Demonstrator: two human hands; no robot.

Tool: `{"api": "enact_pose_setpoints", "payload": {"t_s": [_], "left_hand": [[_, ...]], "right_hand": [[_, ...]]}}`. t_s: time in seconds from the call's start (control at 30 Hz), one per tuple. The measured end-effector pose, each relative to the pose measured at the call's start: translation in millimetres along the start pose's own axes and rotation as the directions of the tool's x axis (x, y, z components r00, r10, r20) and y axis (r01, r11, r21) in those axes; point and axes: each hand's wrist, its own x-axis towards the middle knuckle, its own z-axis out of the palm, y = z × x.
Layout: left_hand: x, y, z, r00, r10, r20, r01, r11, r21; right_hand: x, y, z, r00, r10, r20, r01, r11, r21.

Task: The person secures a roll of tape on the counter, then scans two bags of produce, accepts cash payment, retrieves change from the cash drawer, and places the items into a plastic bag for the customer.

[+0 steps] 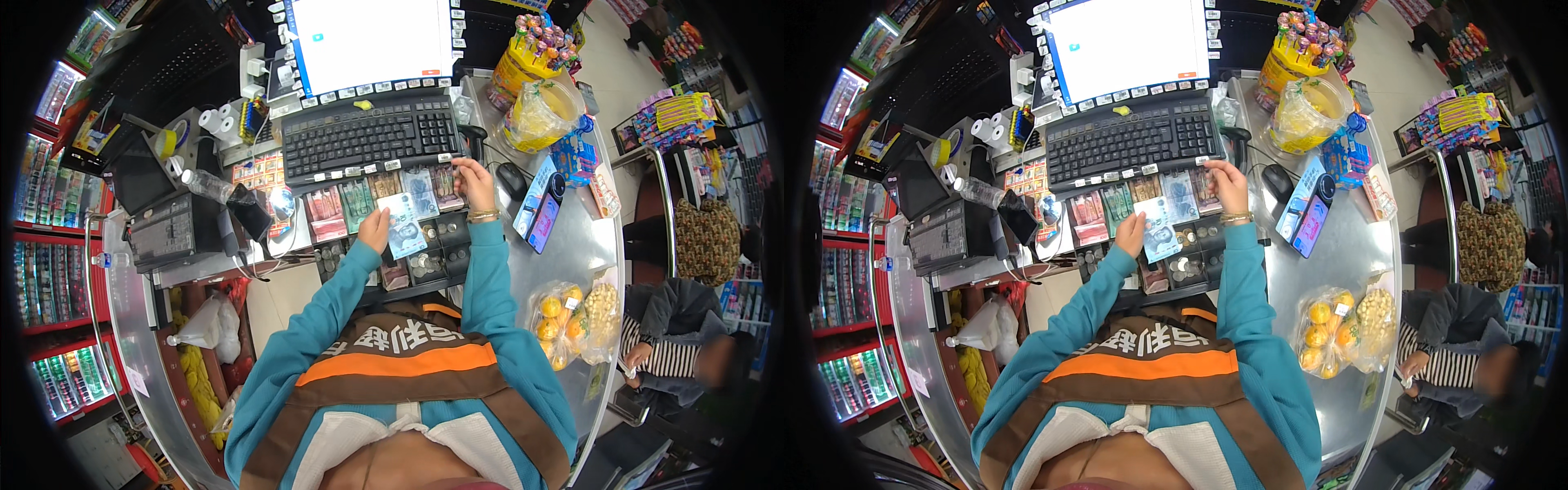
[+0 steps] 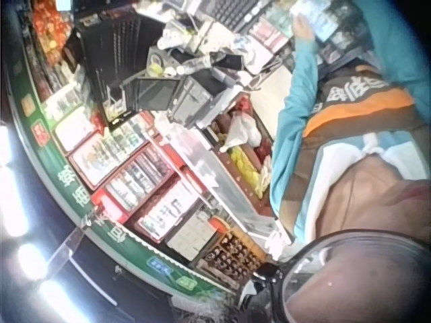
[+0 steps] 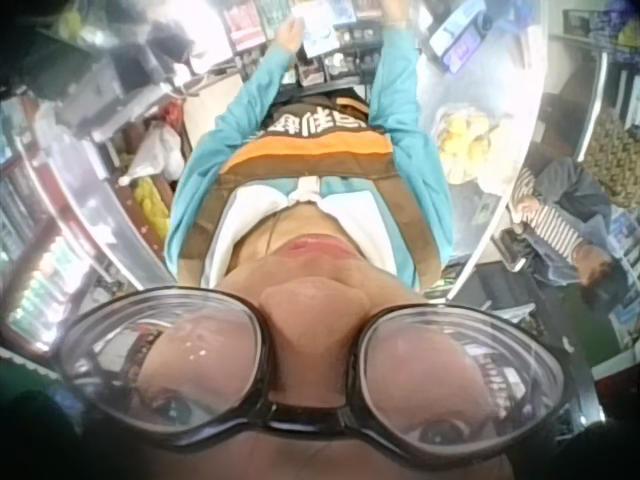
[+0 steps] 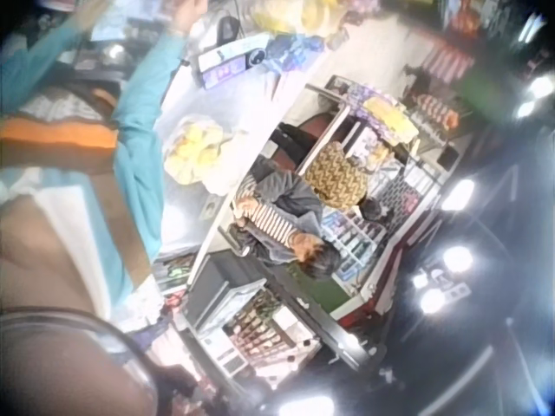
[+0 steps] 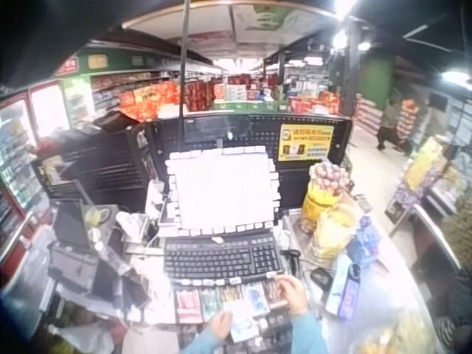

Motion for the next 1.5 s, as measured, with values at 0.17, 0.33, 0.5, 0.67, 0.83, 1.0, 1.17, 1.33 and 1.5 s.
{"api": "enact_pose_setpoints", "payload": {"t_s": [0.17,0.33,0.5,0.67,0.83,1.0,1.17,1.33,1.5], "left_hand": [[45.0,-0.8,26.7,0.988,-0.014,0.151,-0.009,0.989,0.149],[69.4,-18.8,59.8,0.998,-0.001,0.059,0.001,1.0,0.002],[79.9,-12.7,70.4,0.99,0.019,-0.142,0.017,0.969,0.247],[72.9,8.4,52.2,0.972,0.033,-0.234,0.078,0.889,0.451],[67.0,9.3,28.9,0.936,0.322,0.146,-0.348,0.769,0.537],[72.6,1.2,38.1,0.851,0.343,0.398,-0.51,0.358,0.782],[72.1,5.9,43.2,0.898,0.199,0.392,-0.437,0.309,0.844],[73.5,21.9,43.2,0.919,0.029,0.393,-0.382,0.313,0.87],[50.6,28.6,9.0,0.927,0.291,0.237,-0.37,0.604,0.706]], "right_hand": [[-17.2,39.0,-8.3,0.987,0.087,-0.132,-0.072,0.991,0.115],[-43.4,60.1,14.7,0.992,-0.129,0.014,0.097,0.672,-0.734],[-46.3,72.0,31.6,0.964,-0.133,0.228,0.239,0.074,-0.968],[-26.2,82.9,28.4,0.974,-0.094,0.206,0.203,-0.04,-0.978],[-13.2,89.7,28.3,0.985,-0.067,0.16,0.16,-0.017,-0.987],[-7.0,87.6,26.7,0.993,-0.039,0.113,0.115,0.075,-0.991],[-14.1,68.1,37.5,0.912,-0.392,-0.123,0.122,0.545,-0.83],[-6.1,45.5,43.0,0.898,-0.397,0.191,0.316,0.278,-0.907],[-45.1,55.7,11.0,0.946,-0.257,0.196,0.26,0.247,-0.933]]}}
